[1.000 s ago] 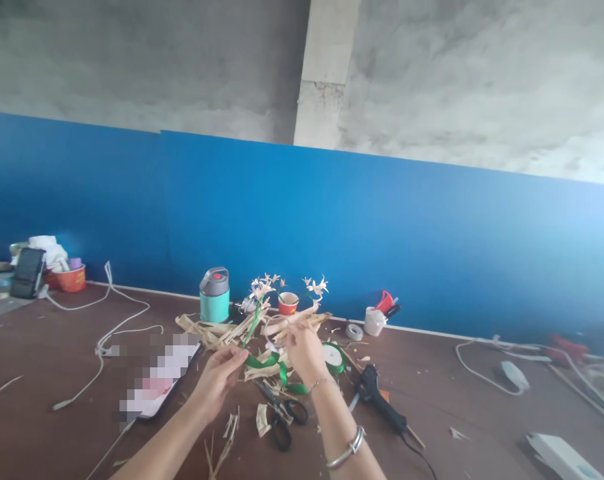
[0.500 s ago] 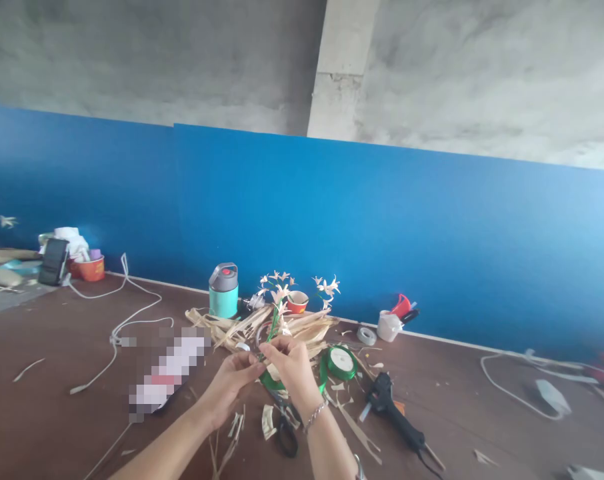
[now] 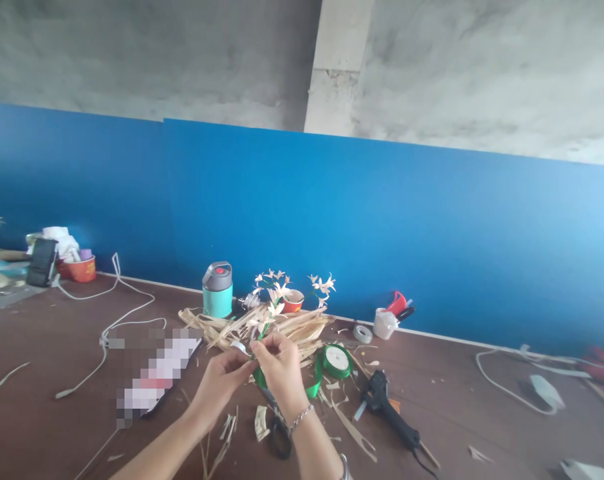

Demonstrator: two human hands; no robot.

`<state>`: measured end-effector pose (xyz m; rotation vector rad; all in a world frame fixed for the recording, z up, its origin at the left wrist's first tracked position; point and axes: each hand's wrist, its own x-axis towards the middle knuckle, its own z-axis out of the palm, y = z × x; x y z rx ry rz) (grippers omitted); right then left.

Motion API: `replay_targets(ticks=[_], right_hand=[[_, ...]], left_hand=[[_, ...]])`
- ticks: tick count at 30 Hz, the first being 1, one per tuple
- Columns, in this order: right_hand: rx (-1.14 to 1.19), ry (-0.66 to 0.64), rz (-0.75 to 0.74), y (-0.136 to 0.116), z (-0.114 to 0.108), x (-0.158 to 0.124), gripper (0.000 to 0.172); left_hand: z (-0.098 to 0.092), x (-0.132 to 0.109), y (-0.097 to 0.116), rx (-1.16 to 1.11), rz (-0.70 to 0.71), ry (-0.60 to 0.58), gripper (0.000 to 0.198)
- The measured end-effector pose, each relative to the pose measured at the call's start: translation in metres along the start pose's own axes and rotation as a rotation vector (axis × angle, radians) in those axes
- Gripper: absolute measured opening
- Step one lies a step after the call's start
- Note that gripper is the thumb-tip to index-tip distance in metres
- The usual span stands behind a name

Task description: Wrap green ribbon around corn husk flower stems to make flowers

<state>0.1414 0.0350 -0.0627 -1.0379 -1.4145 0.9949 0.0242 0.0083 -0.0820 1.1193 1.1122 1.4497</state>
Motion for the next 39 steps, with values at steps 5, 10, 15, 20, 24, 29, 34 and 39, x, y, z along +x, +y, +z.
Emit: replay_targets(ticks=[5,10,15,20,24,29,34,39], right_hand=[[-0.019,0.001,-0.01,-0.004,0.0,-0.002,0.029],[-0.023,-0.008,-0.015,-0.007,0.0,-0.003,0.032],[-0.04,-0.014,-0.023,-0.007,0.001,-0.002,0.033],[-0.104,-0.081,-0.005,-0.011,-0.005,0.0,0.03],[-0.196,-0.228,0.01,-0.012,-0.014,0.002,0.022],[-0.289,-0.297,0.061,-0.008,-0.016,0.002,0.018],[-0.356,-0.322,0.085,-0.005,-0.016,0.002,0.015],[-0.401,-0.377,0.062,-0.003,-0.019,0.003,0.013]], left_hand=[[-0.001,0.0,-0.003,0.071,0.093,0.071,0.018],[-0.002,-0.003,-0.007,0.093,0.147,0.129,0.016],[-0.001,-0.004,-0.009,0.073,0.159,0.101,0.015],[0.0,-0.004,-0.005,0.011,0.089,0.103,0.017],[0.0,-0.004,-0.001,-0.078,0.019,0.123,0.024],[-0.001,-0.003,0.001,-0.186,-0.078,0.117,0.029],[-0.001,-0.001,-0.002,-0.276,-0.187,0.063,0.038],[-0.005,0.003,-0.008,-0.301,-0.244,0.016,0.043]])
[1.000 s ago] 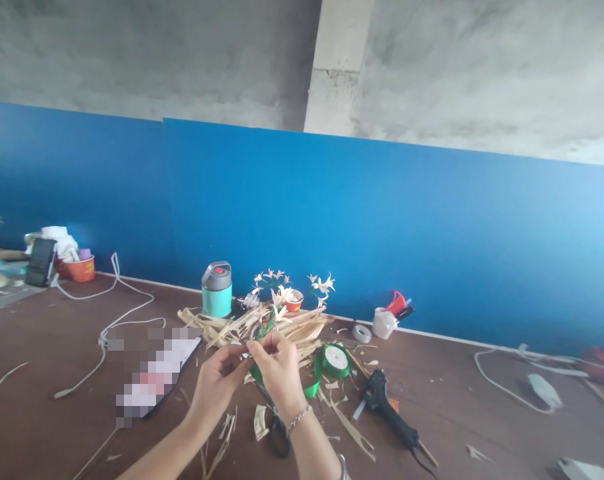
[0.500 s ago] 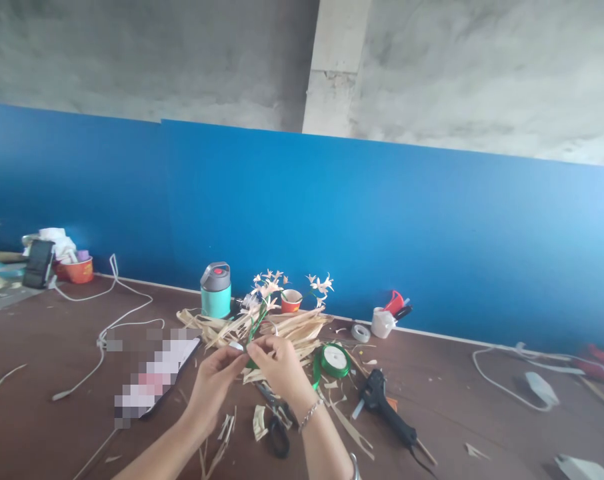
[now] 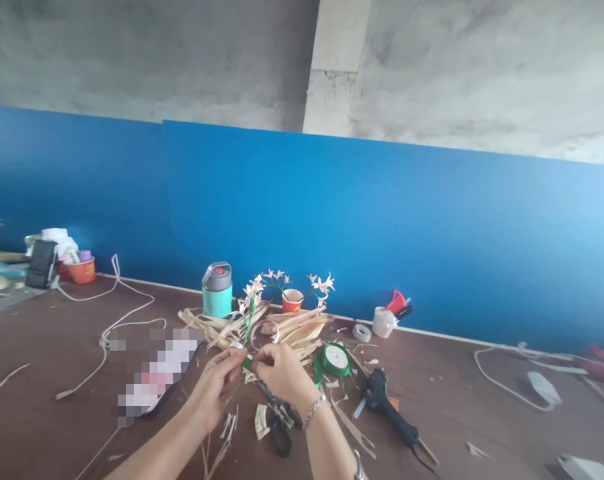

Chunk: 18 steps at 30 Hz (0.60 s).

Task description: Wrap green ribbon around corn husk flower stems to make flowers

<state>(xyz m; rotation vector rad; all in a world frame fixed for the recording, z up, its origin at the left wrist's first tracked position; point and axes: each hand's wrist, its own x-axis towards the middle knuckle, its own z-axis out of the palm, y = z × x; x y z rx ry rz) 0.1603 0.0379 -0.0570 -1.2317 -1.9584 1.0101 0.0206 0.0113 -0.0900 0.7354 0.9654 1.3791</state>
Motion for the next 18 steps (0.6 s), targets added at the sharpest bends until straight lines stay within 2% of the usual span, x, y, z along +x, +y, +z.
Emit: replay_targets(ticks=[4,11,18], right_hand=[[-0.015,-0.018,-0.001,0.001,0.0,0.001,0.013],[-0.003,-0.064,0.025,-0.001,-0.004,-0.001,0.014],[0.009,-0.117,0.055,0.005,-0.017,-0.004,0.014]], left_hand=[[-0.001,0.001,0.004,0.044,-0.001,-0.005,0.044],[-0.003,0.004,0.009,0.191,0.066,0.037,0.029],[-0.005,0.006,0.006,0.198,0.078,0.046,0.032]])
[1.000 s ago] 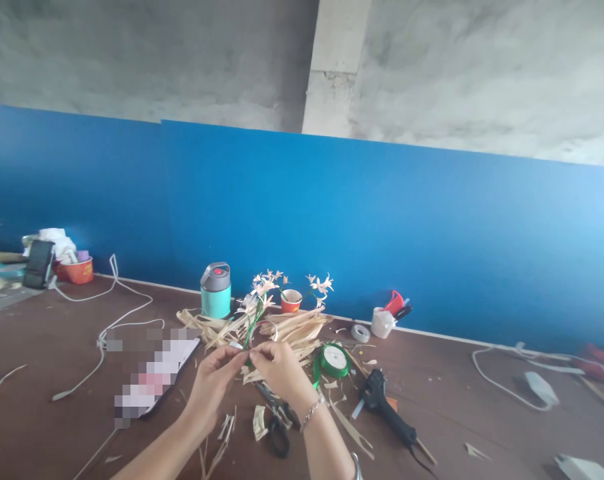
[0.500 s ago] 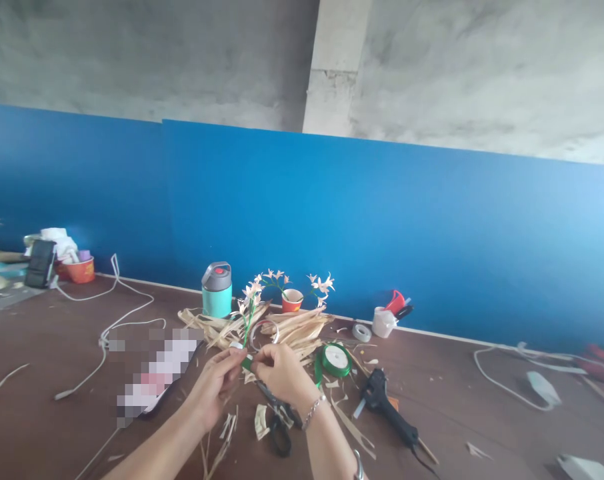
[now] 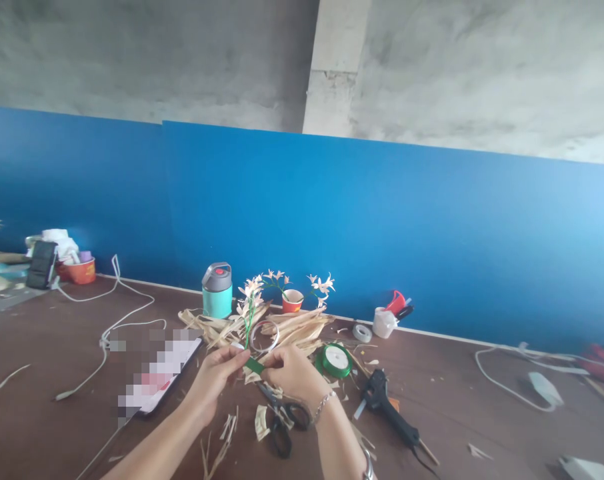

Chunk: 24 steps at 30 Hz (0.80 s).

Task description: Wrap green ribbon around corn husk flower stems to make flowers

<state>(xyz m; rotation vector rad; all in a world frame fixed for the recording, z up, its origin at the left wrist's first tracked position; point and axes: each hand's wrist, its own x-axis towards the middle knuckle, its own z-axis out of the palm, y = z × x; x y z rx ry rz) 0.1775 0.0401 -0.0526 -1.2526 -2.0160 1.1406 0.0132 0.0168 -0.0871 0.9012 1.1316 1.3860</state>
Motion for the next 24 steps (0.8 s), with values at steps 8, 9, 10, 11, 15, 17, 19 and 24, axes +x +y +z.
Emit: replay_targets(ticks=[8,9,10,11,15,17,19,24], right_hand=[[0.111,-0.006,-0.024,-0.003,-0.004,0.001,0.025],[0.155,0.017,-0.017,-0.006,-0.003,0.001,0.029],[0.198,0.029,-0.009,-0.009,-0.001,0.0,0.03],[0.229,0.03,-0.003,-0.012,0.0,0.0,0.029],[0.232,0.075,0.008,-0.018,0.005,0.0,0.019],[0.205,0.118,0.018,-0.019,0.006,0.001,0.017],[0.174,0.162,0.028,-0.019,0.008,0.002,0.015],[0.076,0.299,0.013,-0.014,0.014,0.007,0.016]], left_hand=[[0.002,-0.001,0.001,-0.025,-0.069,-0.121,0.038],[0.003,-0.002,0.001,-0.028,-0.084,-0.143,0.038],[0.003,-0.003,0.001,-0.032,-0.097,-0.162,0.039],[0.004,-0.004,0.001,-0.035,-0.108,-0.178,0.04],[0.007,-0.008,0.001,-0.038,-0.109,-0.21,0.043],[0.008,-0.008,0.0,-0.02,-0.096,-0.208,0.041],[0.009,-0.008,0.0,0.013,-0.072,-0.193,0.039],[0.012,-0.011,0.002,0.119,0.006,-0.11,0.029]])
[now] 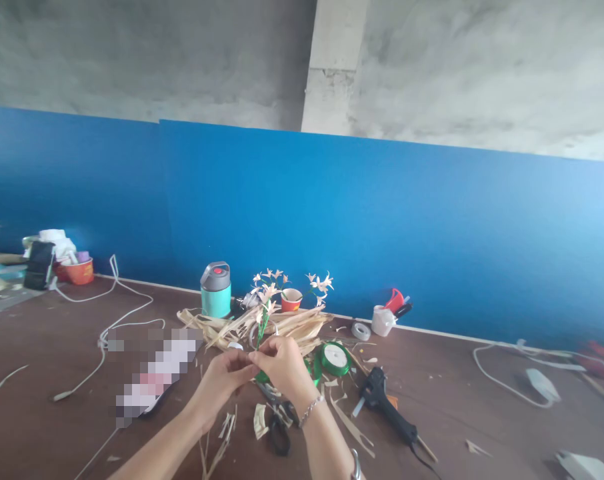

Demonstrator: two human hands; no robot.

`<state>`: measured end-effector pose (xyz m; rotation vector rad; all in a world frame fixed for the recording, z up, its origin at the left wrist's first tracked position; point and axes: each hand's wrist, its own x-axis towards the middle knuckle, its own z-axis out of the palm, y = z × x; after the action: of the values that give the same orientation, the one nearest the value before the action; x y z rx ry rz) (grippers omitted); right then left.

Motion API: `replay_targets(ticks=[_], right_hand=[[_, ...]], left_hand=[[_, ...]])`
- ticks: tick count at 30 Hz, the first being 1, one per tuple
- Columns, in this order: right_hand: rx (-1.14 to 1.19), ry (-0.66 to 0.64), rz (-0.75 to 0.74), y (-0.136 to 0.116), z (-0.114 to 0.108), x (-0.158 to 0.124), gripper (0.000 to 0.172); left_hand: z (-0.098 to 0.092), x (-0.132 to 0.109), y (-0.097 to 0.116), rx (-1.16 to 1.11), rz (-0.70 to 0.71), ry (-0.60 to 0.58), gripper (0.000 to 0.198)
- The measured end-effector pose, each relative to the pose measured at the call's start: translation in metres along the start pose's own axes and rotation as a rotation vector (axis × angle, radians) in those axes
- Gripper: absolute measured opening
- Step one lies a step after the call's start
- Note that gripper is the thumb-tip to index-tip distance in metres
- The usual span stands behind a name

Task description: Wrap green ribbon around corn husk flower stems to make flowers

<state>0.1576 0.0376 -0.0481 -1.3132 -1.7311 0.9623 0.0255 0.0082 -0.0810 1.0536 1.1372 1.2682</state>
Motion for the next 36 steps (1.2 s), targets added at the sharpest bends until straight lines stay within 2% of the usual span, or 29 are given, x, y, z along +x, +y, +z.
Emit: replay_targets(ticks=[6,15,22,27,29,36], right_hand=[[-0.032,0.064,-0.08,0.0016,0.0047,0.0016,0.015],[0.095,0.05,-0.126,0.0021,0.0082,0.0021,0.019],[0.198,0.023,-0.084,0.0042,0.0083,0.0039,0.025],[0.264,-0.038,-0.039,0.0035,0.0043,0.0029,0.02],[0.296,-0.053,-0.023,0.0026,0.0028,0.0022,0.025],[0.352,-0.008,0.014,0.0006,0.0012,0.001,0.025]], left_hand=[[-0.001,-0.0025,0.0026,0.089,0.055,0.068,0.027],[-0.0018,-0.003,0.005,0.102,0.141,0.101,0.035],[-0.0002,-0.0023,0.0025,0.13,0.194,0.141,0.03],[0.0001,-0.002,0.0004,0.149,0.204,0.147,0.028],[0.0004,-0.0022,-0.0006,0.155,0.199,0.148,0.026],[0.002,-0.0037,0.0005,0.151,0.185,0.159,0.022]])
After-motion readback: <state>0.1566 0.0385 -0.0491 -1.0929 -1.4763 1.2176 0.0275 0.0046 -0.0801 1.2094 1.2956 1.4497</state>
